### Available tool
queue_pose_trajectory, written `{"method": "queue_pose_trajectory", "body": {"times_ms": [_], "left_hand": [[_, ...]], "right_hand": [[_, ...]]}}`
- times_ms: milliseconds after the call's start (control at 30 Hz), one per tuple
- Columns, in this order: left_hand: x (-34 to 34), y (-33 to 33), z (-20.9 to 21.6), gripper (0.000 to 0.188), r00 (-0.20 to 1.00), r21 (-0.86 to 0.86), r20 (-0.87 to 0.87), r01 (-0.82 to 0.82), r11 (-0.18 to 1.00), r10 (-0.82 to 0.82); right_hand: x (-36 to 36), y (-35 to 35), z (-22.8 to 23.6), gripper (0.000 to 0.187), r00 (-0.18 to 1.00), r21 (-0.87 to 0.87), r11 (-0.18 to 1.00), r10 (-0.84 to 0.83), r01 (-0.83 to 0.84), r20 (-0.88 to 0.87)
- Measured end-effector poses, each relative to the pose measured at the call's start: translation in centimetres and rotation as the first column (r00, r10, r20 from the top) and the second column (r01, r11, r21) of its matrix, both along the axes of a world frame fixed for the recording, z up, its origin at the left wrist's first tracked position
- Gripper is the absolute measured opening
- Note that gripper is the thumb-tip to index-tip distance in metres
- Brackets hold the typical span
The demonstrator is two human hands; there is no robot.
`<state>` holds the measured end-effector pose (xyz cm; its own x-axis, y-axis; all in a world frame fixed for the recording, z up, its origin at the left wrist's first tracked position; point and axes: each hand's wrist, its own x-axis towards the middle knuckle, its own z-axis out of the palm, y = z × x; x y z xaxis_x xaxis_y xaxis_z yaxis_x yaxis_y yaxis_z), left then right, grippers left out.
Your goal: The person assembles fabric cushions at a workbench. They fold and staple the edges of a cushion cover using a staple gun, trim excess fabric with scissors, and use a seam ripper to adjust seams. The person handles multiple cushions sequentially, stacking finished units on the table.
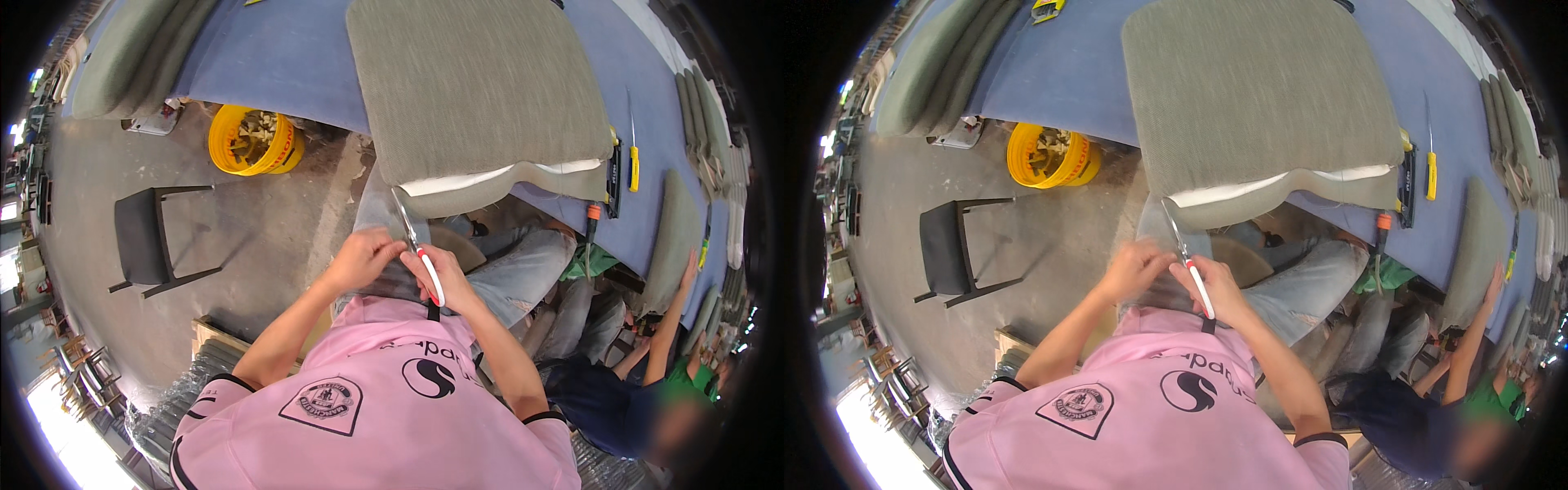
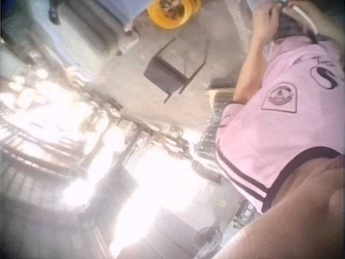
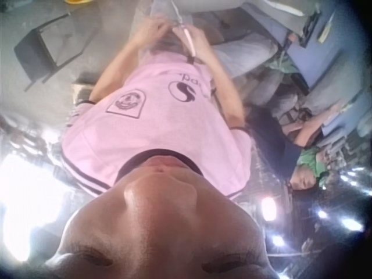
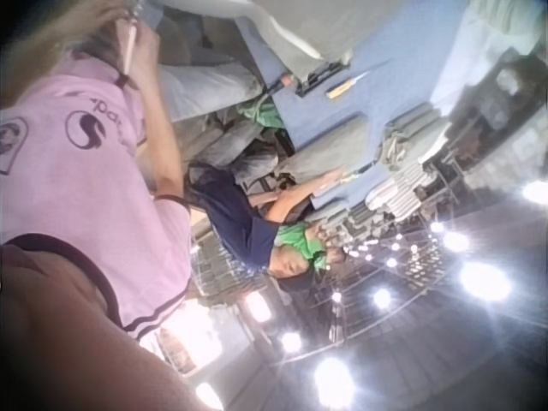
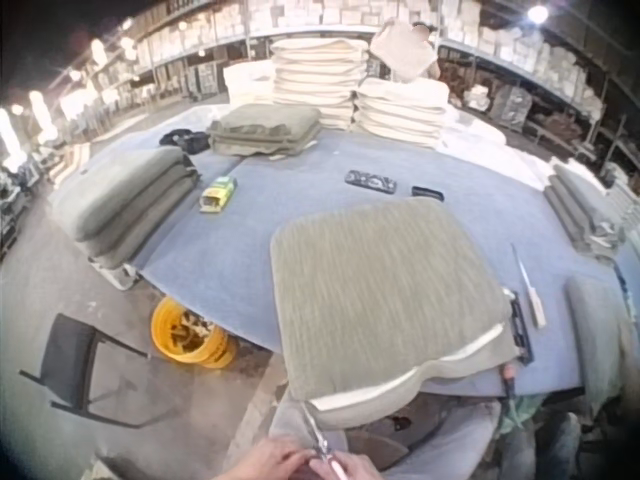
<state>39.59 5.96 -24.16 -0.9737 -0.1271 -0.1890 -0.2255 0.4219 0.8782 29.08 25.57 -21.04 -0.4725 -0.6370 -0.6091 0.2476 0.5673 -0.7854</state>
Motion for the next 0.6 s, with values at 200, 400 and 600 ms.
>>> {"method": "queue_pose_trajectory", "body": {"times_ms": [200,400,600], "left_hand": [[3.1,-1.2,-4.0,0.034,0.876,0.058,0.283,-0.422,0.905,0.39],[2.1,-21.0,-10.2,0.044,0.485,0.495,0.279,-0.812,0.309,0.828],[7.5,-24.4,-20.2,0.049,0.508,0.048,0.659,-0.765,0.643,0.555]], "right_hand": [[0.1,4.6,-0.9,0.044,0.937,0.056,0.99,0.142,-0.131,-0.319],[-1.1,9.6,-0.5,0.029,0.975,0.037,0.983,-0.171,0.178,-0.144],[-3.2,13.3,0.6,0.023,0.876,-0.076,0.906,-0.422,0.416,-0.233]]}}
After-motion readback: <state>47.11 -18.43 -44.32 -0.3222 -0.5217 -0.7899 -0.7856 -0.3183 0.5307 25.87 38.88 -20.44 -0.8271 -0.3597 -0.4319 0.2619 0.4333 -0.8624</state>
